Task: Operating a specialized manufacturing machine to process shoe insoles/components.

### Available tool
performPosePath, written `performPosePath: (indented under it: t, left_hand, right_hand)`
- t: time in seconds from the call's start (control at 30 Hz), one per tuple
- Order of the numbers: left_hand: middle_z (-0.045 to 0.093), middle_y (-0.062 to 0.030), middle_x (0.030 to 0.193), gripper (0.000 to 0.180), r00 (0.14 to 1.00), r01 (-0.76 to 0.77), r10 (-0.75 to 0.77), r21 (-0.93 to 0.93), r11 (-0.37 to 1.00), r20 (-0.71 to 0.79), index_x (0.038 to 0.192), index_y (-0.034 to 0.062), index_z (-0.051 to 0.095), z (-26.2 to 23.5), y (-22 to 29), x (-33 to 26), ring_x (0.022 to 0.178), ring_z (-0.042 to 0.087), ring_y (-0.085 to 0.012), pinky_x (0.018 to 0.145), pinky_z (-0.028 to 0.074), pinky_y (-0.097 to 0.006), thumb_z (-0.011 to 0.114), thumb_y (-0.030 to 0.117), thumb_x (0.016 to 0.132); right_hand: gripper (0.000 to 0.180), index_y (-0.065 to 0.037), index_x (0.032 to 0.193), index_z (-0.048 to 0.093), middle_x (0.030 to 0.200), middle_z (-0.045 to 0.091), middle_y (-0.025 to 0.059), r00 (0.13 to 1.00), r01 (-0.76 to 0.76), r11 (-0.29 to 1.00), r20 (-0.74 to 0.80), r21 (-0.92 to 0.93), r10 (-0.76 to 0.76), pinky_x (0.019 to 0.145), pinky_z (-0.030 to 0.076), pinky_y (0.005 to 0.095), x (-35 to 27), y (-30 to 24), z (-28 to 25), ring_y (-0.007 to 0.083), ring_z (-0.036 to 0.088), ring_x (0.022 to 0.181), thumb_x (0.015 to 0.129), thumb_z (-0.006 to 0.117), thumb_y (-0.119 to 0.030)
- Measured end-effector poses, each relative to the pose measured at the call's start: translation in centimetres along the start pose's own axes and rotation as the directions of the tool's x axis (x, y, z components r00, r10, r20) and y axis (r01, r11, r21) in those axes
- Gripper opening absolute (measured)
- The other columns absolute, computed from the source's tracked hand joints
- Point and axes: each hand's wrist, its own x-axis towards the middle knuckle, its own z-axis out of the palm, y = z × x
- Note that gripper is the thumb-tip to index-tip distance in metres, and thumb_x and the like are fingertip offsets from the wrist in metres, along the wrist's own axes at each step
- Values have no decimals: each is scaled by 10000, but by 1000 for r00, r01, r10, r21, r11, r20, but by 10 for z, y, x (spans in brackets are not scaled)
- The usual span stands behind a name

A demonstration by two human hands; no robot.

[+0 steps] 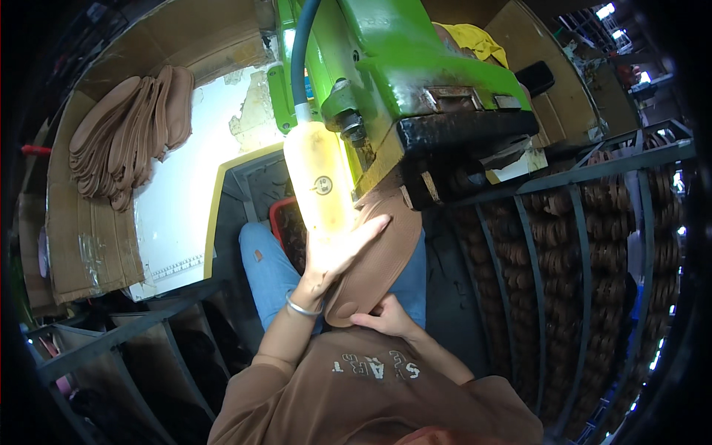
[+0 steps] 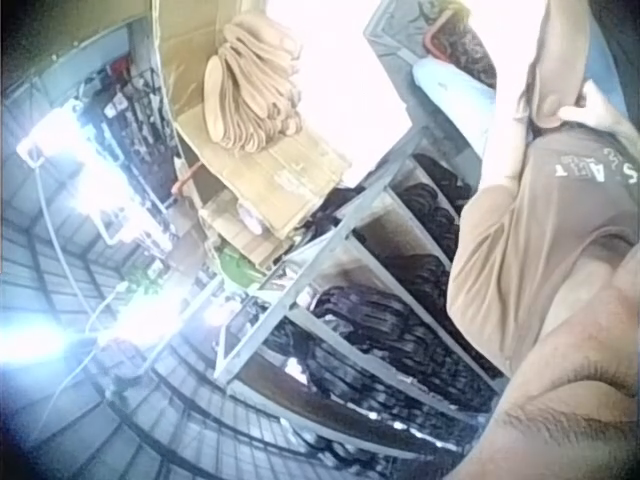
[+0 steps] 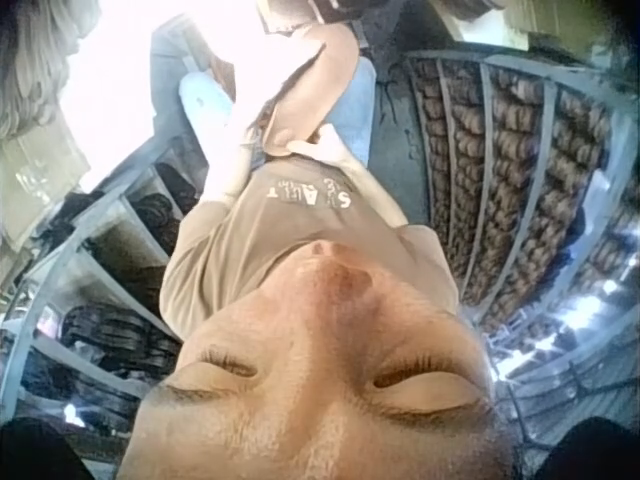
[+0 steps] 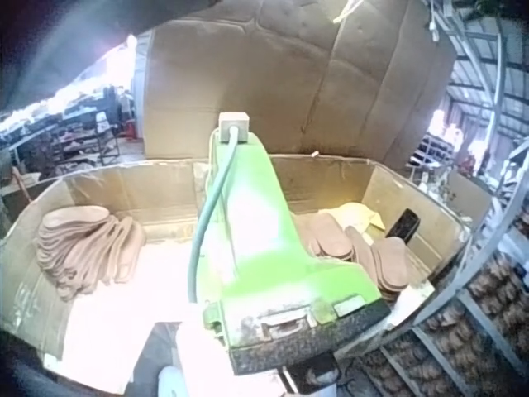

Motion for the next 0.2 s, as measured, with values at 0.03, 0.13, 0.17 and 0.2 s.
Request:
performPosePath:
  t: [0.03,0.13,0.17,0.2]
  left_hand:
    - [576,29,590,127,1000,-15,16,-58,998,21,705,41,676,1,1,5,518,449,-13,478,341,-166,746,138,746]
    - [555,41,573,146,999,-49,49,41,998,10,683,52,675,-2,-5,7,496,402,-12,457,309,-182,760,160,733]
    - [595,-45,805,227,999,-38,36,69,997,27,886,10,634,-5,-3,7,696,508,-84,611,408,-212,755,125,732]
    - [635,-131,1037,409,999,-23,18,99,995,44,1089,-32,594,-9,2,3,896,614,-155,765,506,-242,751,91,732]
  right_hand:
    - [433,39,1162,515,1083,602,108,1000,1,1000,1,-4,-1,814,475,286,3,2,3,153,581,952,791,691,-97]
    - [573,26,1247,430,1186,540,133,994,104,989,-23,-109,-107,871,453,299,8,11,5,157,533,1054,768,715,-107]
    - [585,11,1273,413,1204,528,127,997,83,996,-6,-39,-83,906,433,306,6,8,6,168,513,1092,778,703,-106]
    - [598,-4,1298,395,1222,516,121,998,57,998,11,34,-58,941,414,312,0,4,10,179,493,1129,787,690,-105]
